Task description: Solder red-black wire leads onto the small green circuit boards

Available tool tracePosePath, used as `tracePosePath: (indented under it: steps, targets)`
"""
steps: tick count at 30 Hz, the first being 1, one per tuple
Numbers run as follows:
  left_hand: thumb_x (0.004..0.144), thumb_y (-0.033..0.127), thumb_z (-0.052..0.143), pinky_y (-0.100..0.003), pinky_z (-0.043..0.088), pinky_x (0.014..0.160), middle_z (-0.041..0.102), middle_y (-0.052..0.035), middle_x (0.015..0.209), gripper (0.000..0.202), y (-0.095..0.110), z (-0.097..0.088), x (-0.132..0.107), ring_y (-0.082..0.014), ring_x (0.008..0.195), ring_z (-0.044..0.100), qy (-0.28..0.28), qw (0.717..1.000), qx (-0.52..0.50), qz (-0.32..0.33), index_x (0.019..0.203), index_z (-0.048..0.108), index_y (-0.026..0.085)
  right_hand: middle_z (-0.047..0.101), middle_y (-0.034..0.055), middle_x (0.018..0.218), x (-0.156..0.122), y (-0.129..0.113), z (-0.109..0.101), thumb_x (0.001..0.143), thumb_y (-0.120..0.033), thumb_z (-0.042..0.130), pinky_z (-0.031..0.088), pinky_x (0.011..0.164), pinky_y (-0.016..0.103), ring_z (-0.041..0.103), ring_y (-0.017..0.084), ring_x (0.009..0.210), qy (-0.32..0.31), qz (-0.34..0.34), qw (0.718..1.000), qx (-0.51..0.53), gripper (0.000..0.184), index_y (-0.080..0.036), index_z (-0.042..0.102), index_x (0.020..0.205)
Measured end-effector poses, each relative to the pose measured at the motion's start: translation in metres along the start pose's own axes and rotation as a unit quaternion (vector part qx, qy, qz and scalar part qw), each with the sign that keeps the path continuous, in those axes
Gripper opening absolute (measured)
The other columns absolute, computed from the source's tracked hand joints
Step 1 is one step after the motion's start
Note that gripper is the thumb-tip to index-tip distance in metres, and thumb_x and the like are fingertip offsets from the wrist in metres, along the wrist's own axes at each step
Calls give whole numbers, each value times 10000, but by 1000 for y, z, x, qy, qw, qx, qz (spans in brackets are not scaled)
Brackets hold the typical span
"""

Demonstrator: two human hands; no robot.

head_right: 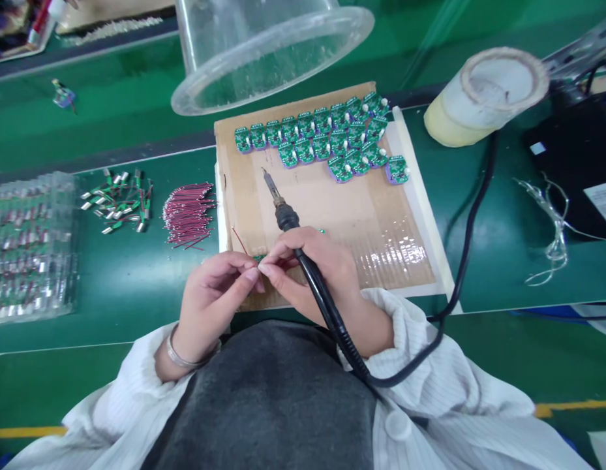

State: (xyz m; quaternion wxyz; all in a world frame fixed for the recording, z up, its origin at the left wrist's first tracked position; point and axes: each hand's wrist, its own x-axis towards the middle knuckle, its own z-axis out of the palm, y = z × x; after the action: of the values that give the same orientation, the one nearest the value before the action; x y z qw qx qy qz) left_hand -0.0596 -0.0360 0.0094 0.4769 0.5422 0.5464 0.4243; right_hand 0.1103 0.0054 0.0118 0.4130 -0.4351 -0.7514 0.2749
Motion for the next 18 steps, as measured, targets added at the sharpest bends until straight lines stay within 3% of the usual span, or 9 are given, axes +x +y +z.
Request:
tracePosePath:
  steps: [4, 10, 14, 18]
  targets:
    - [892, 190, 601, -226, 505, 635, 677, -1, 669, 69, 0, 0, 0, -103, 626, 623, 1, 999, 36, 15, 830, 621, 166, 706, -29, 710, 1, 1, 0, 759, -178, 778, 576, 570, 214, 675, 128, 651, 6, 6, 1000, 5, 194, -236, 603, 817]
    - [898, 227, 611, -248, 516, 671, 687, -1, 695, 66, -3, 2, -2, -118, 657, 639, 32, 999, -6, 3, 850, 620, 182, 699, -29, 697, 0, 1, 1, 762, -162, 770, 582, 565, 185, 678, 116, 634, -3, 12, 1000, 23, 178, -226, 612, 812]
    - [899, 231, 604, -247, 513, 657, 676, -3, 678, 93, -2, 2, -2, -118, 641, 630, 22, 1000, 9, 4, 827, 623, 176, 697, -31, 785, -3, 2, 4, 762, -160, 756, 606, 605, 193, 697, 119, 694, 6, 38, 994, 100, 218, -234, 594, 888]
    - [895, 223, 609, -236, 508, 631, 685, -9, 677, 95, -2, -1, -1, -114, 629, 631, -3, 1000, 28, 9, 823, 633, 166, 681, -43, 766, -5, 4, 5, 773, -137, 733, 597, 593, 171, 686, 102, 676, 8, 30, 995, 93, 200, -241, 588, 863]
